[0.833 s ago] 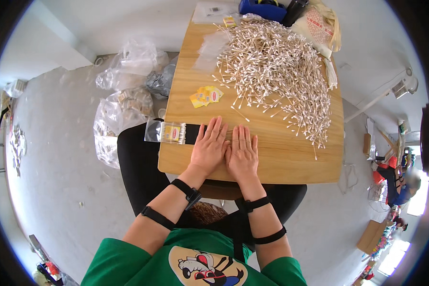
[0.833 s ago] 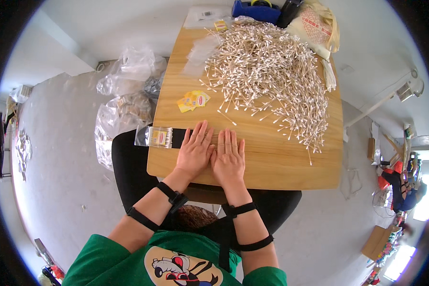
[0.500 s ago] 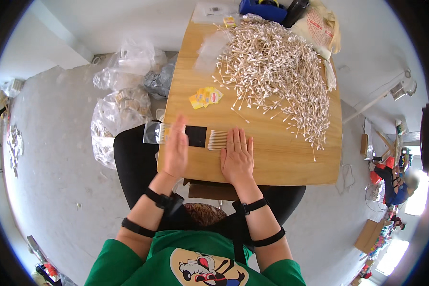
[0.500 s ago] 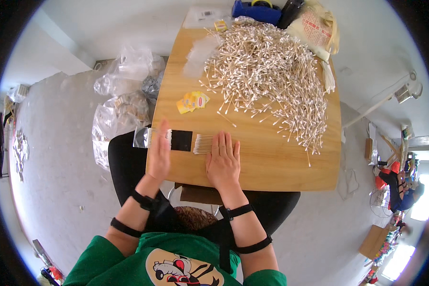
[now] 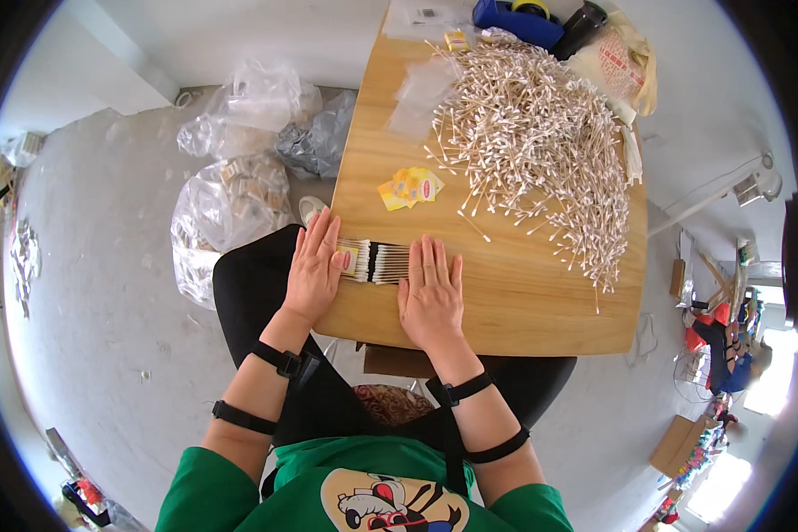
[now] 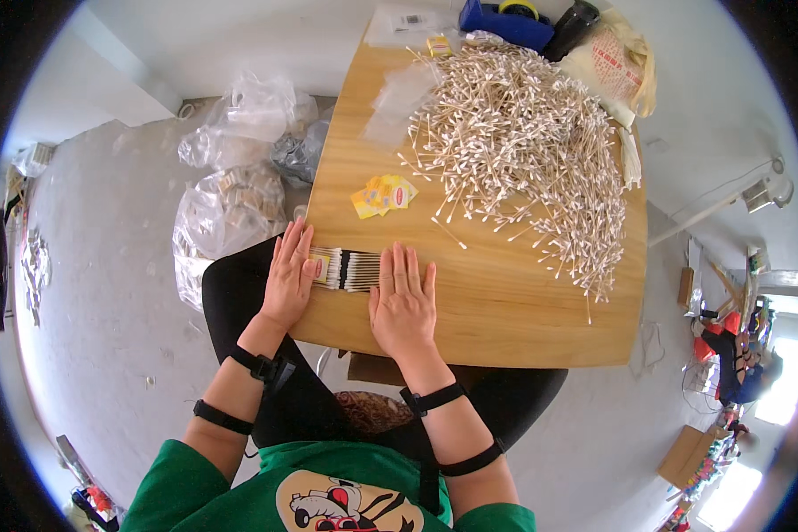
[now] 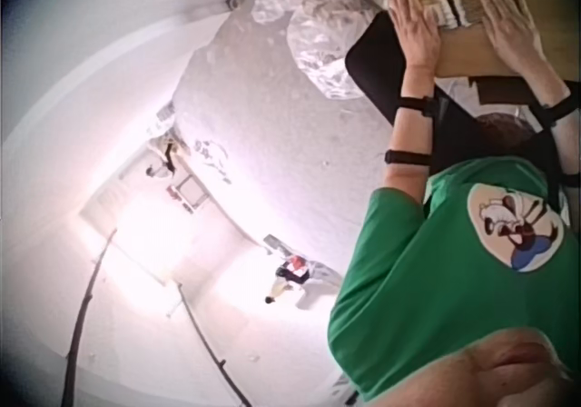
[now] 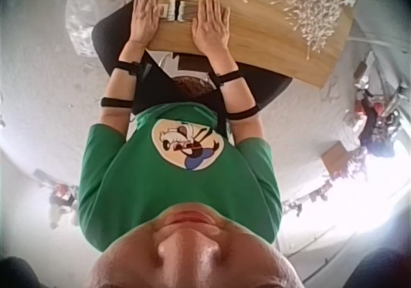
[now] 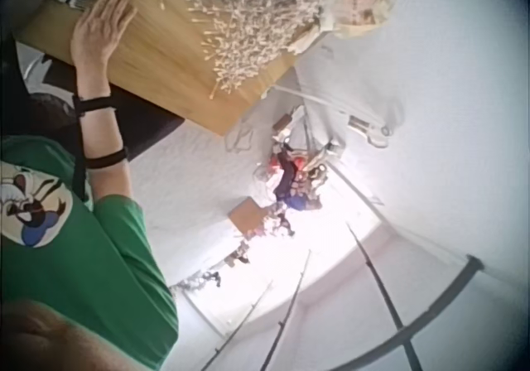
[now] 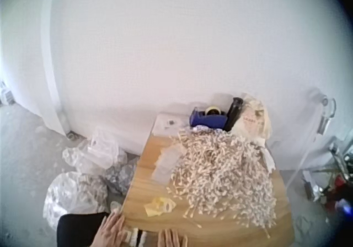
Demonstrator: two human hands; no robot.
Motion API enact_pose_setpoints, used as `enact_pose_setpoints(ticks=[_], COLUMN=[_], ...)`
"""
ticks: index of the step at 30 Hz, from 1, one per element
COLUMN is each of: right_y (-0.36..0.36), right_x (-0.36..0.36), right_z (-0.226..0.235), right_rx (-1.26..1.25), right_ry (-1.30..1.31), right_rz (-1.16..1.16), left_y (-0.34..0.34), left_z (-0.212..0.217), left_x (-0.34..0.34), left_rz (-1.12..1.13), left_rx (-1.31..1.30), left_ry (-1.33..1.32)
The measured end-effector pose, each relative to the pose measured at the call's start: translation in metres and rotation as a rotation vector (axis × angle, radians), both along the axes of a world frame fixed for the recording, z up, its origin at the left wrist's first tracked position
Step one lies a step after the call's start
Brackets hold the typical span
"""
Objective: Arranging and packaging cotton swabs on a table.
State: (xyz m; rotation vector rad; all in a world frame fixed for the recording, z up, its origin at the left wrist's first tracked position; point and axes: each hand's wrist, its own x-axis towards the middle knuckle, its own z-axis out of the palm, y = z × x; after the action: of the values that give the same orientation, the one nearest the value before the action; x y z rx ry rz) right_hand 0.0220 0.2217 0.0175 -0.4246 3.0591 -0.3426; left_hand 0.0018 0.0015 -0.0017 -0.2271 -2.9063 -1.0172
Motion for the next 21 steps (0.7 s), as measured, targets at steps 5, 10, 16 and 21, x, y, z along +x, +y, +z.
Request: enact_pose_setpoints(ticks=[5,10,16,21], right_y=[-0.005,-0.006,-0.018,-0.035], right_x=[-0.006,-0.010,-0.010,0.000], right_z=[0.005,0.010,0.002,0.000], right_rx=[-0.016,-0.026,-0.052,-0.052], right_ry=[-0.019,0.014,0.071,0.043], right_rz=[0.030,0.053,0.013,-0.034], left_y=[-0.006,-0.008,-0.010,-0.010], left_z=[-0.003,-0.006,-0.015,-0.017], left_x=[-0.001,-0.003,-0.005,-0.004], left_rz=[-0.043,-0.062,-0.082,-0.086], left_rx=[0.077,0.119,0.170,0.180], left_ry=[-0.018,-0.006,0.039,0.064])
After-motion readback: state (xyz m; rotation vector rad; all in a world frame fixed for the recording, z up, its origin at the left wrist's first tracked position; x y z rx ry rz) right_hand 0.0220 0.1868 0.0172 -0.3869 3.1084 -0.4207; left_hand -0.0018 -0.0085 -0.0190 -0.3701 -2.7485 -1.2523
